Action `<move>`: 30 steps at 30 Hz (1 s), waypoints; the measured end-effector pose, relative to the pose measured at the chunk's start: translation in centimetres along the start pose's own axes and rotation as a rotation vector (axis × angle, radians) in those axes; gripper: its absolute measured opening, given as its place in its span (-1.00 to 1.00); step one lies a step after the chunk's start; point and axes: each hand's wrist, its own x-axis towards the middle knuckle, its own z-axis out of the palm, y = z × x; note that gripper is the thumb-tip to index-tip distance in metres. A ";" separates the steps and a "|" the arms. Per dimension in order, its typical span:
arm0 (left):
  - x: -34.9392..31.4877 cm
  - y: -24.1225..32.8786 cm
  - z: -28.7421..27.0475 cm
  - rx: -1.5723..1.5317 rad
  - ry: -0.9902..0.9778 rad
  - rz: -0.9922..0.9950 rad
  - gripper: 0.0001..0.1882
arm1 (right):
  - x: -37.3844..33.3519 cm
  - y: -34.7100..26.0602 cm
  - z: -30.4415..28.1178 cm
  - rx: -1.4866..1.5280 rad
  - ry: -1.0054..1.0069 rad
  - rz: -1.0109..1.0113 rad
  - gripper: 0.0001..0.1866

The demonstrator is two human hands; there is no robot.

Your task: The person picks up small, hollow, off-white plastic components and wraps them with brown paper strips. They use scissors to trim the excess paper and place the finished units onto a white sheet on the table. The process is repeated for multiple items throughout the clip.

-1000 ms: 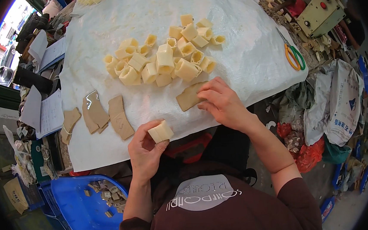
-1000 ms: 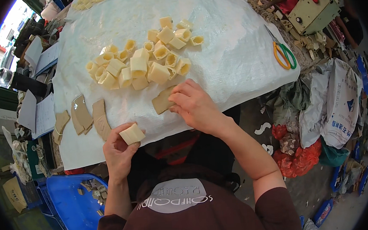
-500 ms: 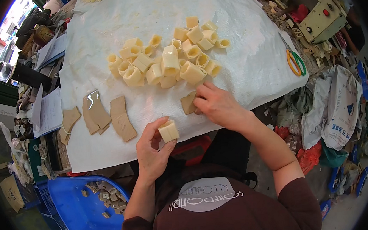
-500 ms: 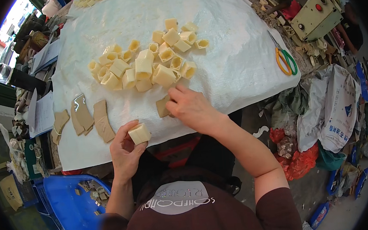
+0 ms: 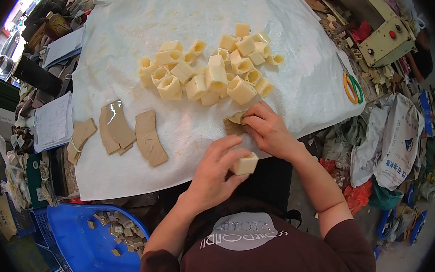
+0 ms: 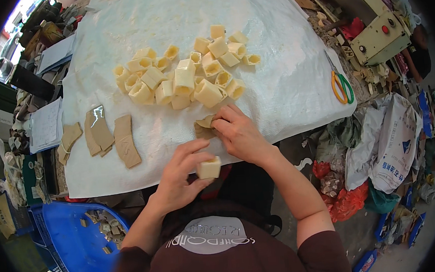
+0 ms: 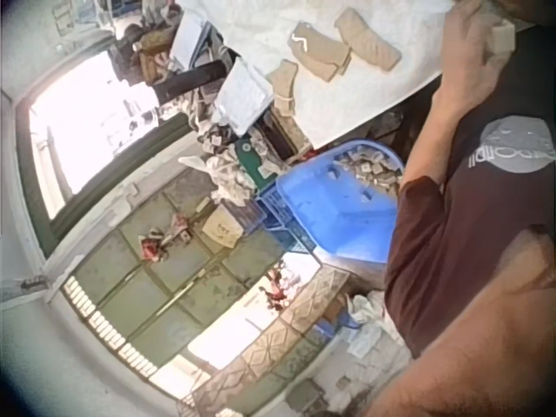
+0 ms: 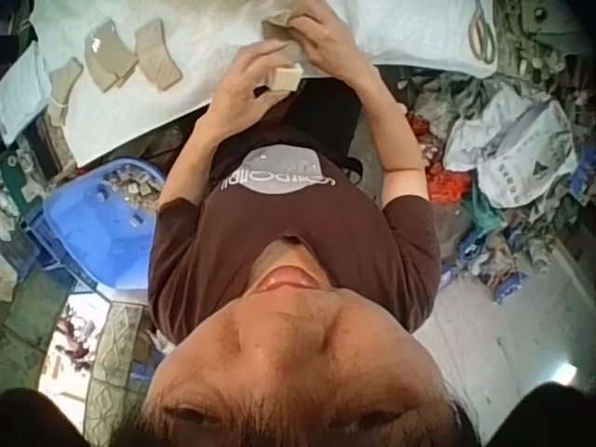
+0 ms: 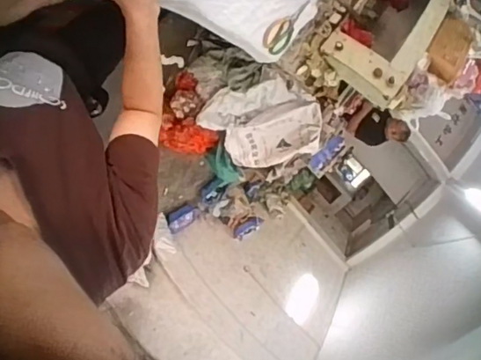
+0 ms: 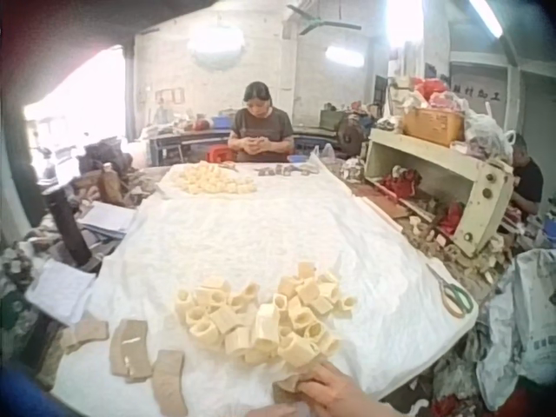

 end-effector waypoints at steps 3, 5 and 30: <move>0.8 -0.4 1.2 0.214 -0.072 0.050 -0.55 | -0.2 0.0 -0.2 0.063 0.044 0.063 -0.88; 1.1 -0.6 1.5 0.376 -0.078 0.036 -0.56 | -0.7 -0.1 -0.7 0.190 0.119 0.172 -0.89; -3.3 1.0 -0.5 -0.723 -0.010 -0.375 -0.51 | -2.3 -7.3 -3.3 0.457 -0.198 0.228 -0.89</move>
